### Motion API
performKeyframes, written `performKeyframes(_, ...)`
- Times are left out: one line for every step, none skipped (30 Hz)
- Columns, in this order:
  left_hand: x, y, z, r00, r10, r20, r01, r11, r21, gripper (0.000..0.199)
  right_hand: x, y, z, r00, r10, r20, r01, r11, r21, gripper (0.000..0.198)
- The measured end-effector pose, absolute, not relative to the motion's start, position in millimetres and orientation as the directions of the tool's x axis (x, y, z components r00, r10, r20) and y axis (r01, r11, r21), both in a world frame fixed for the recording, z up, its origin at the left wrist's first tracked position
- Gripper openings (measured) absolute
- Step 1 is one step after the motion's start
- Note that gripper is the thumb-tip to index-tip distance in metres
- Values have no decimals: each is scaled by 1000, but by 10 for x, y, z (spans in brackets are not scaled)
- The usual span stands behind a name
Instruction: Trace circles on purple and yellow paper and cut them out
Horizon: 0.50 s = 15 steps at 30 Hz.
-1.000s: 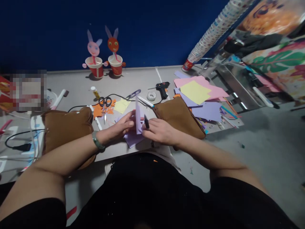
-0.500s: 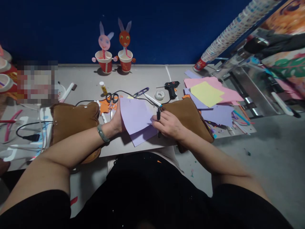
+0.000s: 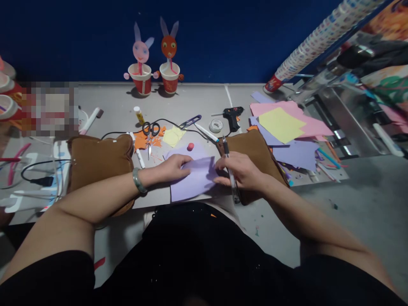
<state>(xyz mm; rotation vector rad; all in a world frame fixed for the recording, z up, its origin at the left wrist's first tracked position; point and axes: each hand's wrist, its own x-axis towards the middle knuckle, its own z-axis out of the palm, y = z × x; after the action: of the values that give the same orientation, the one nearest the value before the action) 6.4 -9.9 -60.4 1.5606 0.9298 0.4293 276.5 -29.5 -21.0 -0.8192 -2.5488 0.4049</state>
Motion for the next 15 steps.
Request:
performKeyframes(66, -111, -618, 628, 755, -189, 350, -57, 935, 8, 2732, -249, -209, -698, 644, 313, 484, 746, -458, 29)
performKeyframes(66, -120, -631, 639, 752, -165, 374, -116, 920, 8, 2684, -184, -216, -663, 678, 317, 489, 713, -502, 26)
performKeyframes(65, -123, -640, 645, 748, -152, 389, -150, 909, 7, 2622, -104, -233, -618, 720, 315, 512, 673, -535, 22)
performKeyframes(64, -123, -647, 650, 745, -148, 399, -169, 901, 7, 2550, -13, -258, -575, 759, 306, 545, 634, -549, 18)
performKeyframes(62, -119, -651, 654, 742, -147, 405, -179, 897, 6, 2470, 84, -290, -554, 779, 293, 571, 612, -547, 16)
performKeyframes(60, -113, -652, 656, 740, -147, 410, -186, 893, 6, 2388, 180, -326, -547, 789, 280, 582, 599, -550, 14)
performKeyframes(58, -108, -651, 659, 738, -147, 416, -194, 889, 5, 2308, 269, -361, -562, 787, 253, 576, 593, -563, 16)
performKeyframes(58, -104, -647, 660, 737, -146, 420, -201, 885, 4, 2234, 347, -394, -588, 779, 218, 562, 587, -582, 18)
performKeyframes(59, -102, -641, 661, 737, -144, 423, -207, 882, 5, 2171, 411, -421, -616, 767, 181, 551, 583, -597, 20)
performKeyframes(60, -102, -635, 661, 737, -141, 423, -211, 881, 7, 2123, 461, -442, -640, 756, 142, 545, 576, -610, 20)
performKeyframes(61, -104, -628, 657, 741, -137, 424, -213, 880, 10, 2091, 497, -454, -653, 749, 112, 542, 565, -622, 20)
performKeyframes(62, -106, -620, 648, 750, -133, 426, -212, 880, 14, 2078, 524, -459, -648, 755, 97, 541, 547, -639, 19)
performKeyframes(61, -107, -612, 632, 764, -129, 429, -207, 879, 17, 2081, 543, -456, -627, 773, 98, 539, 522, -661, 17)
performKeyframes(58, -106, -603, 609, 783, -123, 434, -200, 878, 19, 2101, 560, -445, -596, 796, 109, 534, 494, -686, 16)
performKeyframes(52, -101, -594, 579, 808, -113, 443, -195, 875, 19, 2132, 577, -430, -554, 823, 130, 525, 466, -713, 16)
